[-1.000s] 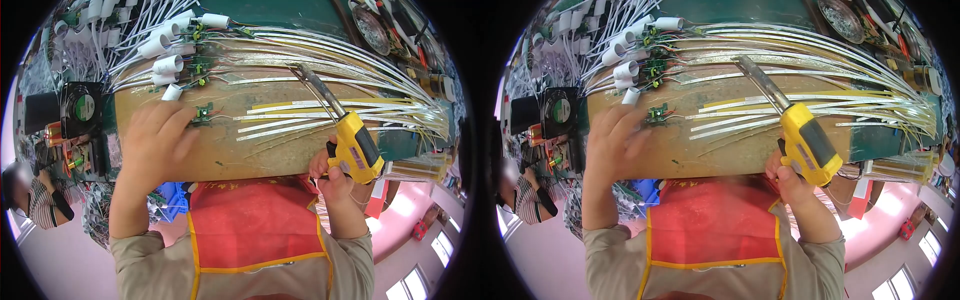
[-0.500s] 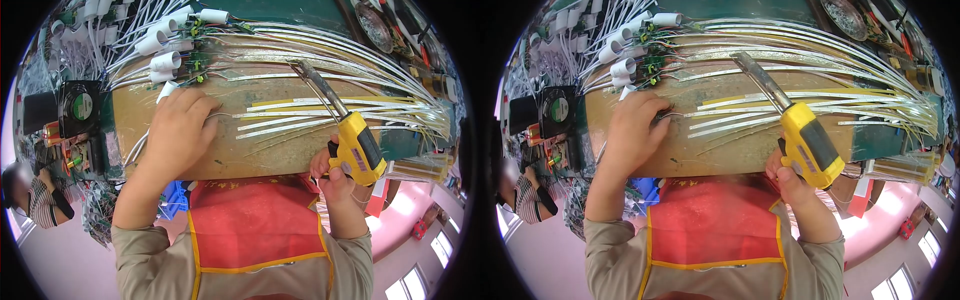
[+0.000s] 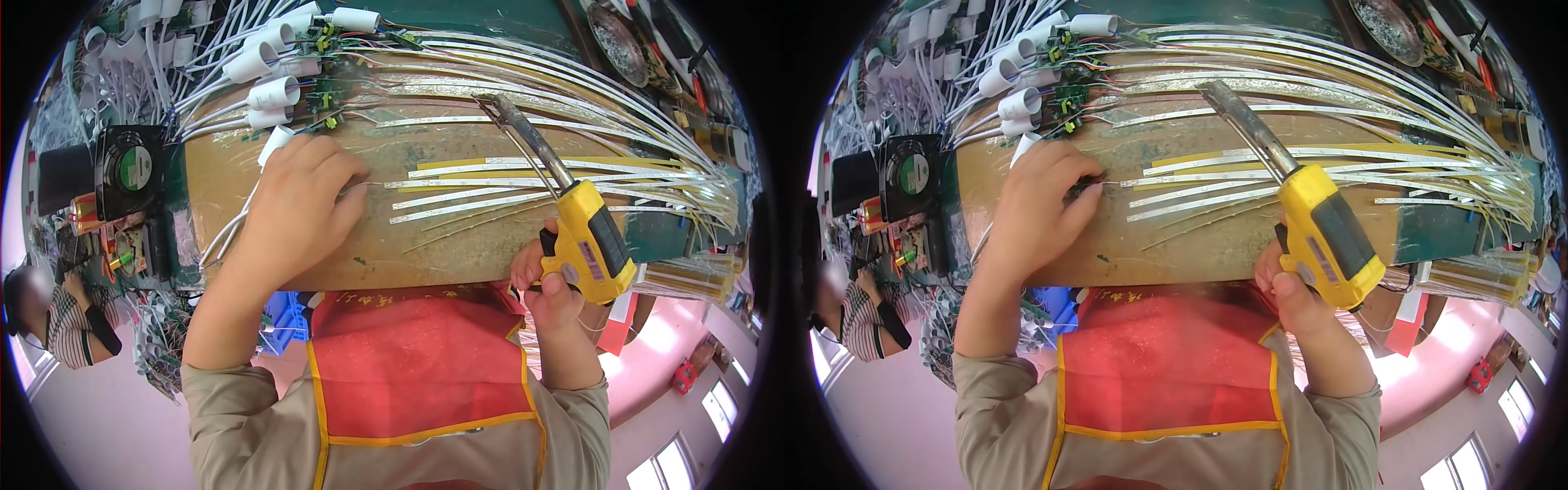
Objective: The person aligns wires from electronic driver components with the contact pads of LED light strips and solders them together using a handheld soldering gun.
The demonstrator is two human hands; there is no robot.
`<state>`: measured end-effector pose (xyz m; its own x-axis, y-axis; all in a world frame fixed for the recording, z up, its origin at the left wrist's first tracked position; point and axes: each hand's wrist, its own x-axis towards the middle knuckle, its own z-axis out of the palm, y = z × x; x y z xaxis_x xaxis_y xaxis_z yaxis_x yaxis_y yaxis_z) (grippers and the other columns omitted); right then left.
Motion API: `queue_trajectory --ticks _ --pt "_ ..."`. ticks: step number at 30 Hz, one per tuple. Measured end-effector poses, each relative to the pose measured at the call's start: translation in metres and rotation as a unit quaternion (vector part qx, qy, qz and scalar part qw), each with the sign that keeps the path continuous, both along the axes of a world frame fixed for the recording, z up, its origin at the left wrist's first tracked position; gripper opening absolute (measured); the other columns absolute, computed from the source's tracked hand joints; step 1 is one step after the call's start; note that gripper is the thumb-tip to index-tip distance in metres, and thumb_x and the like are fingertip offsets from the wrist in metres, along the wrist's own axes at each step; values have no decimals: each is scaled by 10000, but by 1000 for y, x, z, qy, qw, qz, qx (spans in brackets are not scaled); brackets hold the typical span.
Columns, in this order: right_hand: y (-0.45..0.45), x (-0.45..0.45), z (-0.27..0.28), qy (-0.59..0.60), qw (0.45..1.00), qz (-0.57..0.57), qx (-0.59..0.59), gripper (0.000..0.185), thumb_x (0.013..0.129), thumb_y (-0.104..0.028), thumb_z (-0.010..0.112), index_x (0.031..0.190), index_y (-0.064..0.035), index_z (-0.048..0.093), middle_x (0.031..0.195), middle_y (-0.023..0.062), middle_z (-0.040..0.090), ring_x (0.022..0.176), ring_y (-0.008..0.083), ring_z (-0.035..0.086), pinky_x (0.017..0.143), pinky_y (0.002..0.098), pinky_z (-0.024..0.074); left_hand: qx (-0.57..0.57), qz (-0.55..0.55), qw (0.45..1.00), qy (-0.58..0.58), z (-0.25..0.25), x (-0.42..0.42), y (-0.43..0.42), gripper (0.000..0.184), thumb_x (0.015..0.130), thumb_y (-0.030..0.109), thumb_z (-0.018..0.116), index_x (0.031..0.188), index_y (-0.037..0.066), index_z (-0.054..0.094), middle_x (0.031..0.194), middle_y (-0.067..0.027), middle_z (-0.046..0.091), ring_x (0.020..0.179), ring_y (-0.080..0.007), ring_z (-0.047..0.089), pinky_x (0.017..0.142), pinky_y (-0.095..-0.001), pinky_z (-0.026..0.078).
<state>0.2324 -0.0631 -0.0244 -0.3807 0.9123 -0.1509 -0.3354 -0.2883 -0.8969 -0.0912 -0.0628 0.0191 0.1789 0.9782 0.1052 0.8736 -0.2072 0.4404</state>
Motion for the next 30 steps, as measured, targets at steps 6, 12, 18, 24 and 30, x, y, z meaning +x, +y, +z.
queue_trajectory --ticks 6,12,18,24,30 --pt "0 0 2 4 1000 1 -16 756 857 -336 792 1433 -26 415 747 35 489 640 142 469 567 284 412 -15 6 1000 8 -4 1 4 120 819 116 703 907 38 677 897 -124 636 922 -341 600 807 -436 477" --pt "0 -1 2 4 1000 5 -16 758 859 -349 790 1431 -23 414 750 29 483 641 135 465 566 279 408 -41 8 999 -1 -2 3 4 103 826 111 692 894 38 667 881 -131 632 903 -350 606 789 -433 483" --pt "1 3 3 1 1000 20 -24 759 861 -355 786 1419 6 419 745 37 513 629 157 507 558 306 436 -83 5 996 -46 -1 3 5 72 848 92 662 891 36 650 869 -126 629 865 -323 618 777 -400 494" --pt "2 1 3 3 1000 23 -20 756 865 -348 780 1421 12 415 738 38 508 608 155 496 552 298 432 -187 86 965 -165 19 6 -1 88 897 91 640 945 18 653 895 -119 660 857 -300 635 785 -358 499" --pt "1 -1 4 20 999 18 -31 764 860 -302 791 1444 -11 395 738 6 477 633 114 444 573 269 396 -102 38 993 -48 1 8 -7 129 897 114 644 993 34 678 946 -142 687 909 -346 654 798 -398 514"
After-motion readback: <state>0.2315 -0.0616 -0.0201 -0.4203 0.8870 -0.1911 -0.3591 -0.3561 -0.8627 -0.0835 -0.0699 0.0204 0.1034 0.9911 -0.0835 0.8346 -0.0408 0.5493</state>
